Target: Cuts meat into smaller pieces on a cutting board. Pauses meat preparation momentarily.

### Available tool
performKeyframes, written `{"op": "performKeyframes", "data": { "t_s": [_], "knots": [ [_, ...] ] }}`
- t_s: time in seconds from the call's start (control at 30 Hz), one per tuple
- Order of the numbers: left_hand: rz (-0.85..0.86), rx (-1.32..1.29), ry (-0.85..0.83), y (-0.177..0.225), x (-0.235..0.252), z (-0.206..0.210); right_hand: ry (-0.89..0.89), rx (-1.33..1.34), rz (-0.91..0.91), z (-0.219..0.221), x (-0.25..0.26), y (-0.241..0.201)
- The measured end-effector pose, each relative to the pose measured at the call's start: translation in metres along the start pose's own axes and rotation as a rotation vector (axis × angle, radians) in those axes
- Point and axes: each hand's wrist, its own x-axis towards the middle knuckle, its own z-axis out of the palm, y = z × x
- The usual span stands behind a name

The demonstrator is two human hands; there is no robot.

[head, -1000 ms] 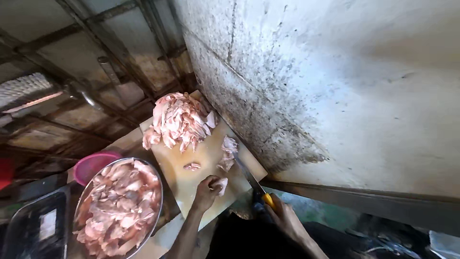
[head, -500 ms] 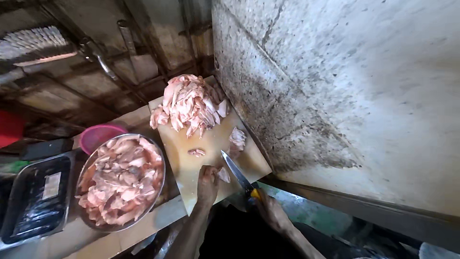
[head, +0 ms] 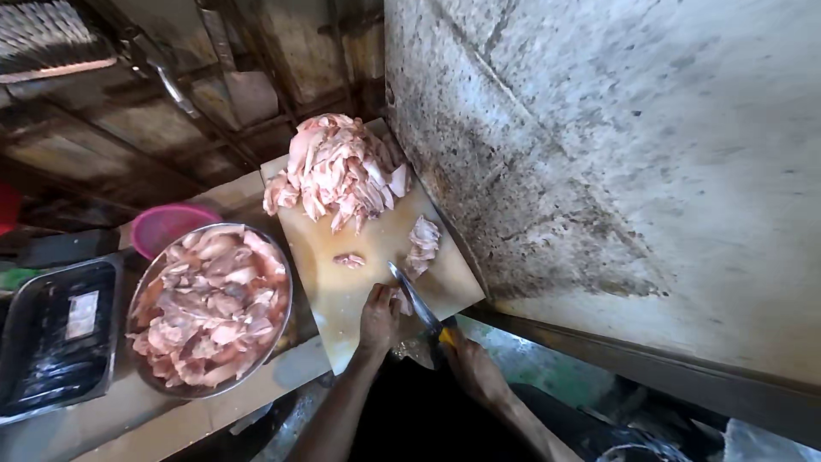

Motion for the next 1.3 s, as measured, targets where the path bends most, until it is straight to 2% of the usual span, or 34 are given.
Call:
{"op": "performKeyframes", "data": {
  "t_s": [0.17,0.33,0.43,0.67,0.77,0.9,0.97,1.1,1.17,1.3],
  "knots": [
    [-0.038,0.041,-0.133,0.007,0.007,-0.011,-0.055,-0.034,0.008,-0.005,-0.012,0.016],
    [-0.023,0.060,-0.156,0.011,0.013,-0.014,-0.101,-0.037,0.008,-0.021,0.022,-0.023],
    [-0.030,0.071,-0.157,0.011,0.013,-0.015,-0.125,-0.026,0.001,-0.028,0.032,-0.032],
    [-0.024,0.073,-0.122,0.013,0.010,-0.009,-0.171,-0.054,0.049,-0.040,-0.013,-0.017],
    [-0.029,0.076,-0.134,0.012,0.011,-0.010,-0.159,-0.060,0.060,-0.032,-0.006,-0.023],
    [-0.027,0.088,-0.144,0.012,0.015,-0.014,-0.094,-0.063,0.029,-0.015,0.031,-0.030],
    [-0.012,0.097,-0.146,0.011,0.017,-0.014,-0.074,-0.063,0.011,-0.008,0.038,-0.019],
    [0.025,0.095,-0.111,0.010,0.013,-0.007,-0.069,-0.009,-0.029,0.004,0.017,0.025],
    [0.028,0.094,-0.116,0.011,0.013,-0.007,-0.077,0.016,-0.060,0.007,0.014,0.032],
    [0.078,0.104,-0.069,0.006,0.014,-0.007,-0.082,0.047,-0.075,0.002,0.039,0.002]
  ]
}}
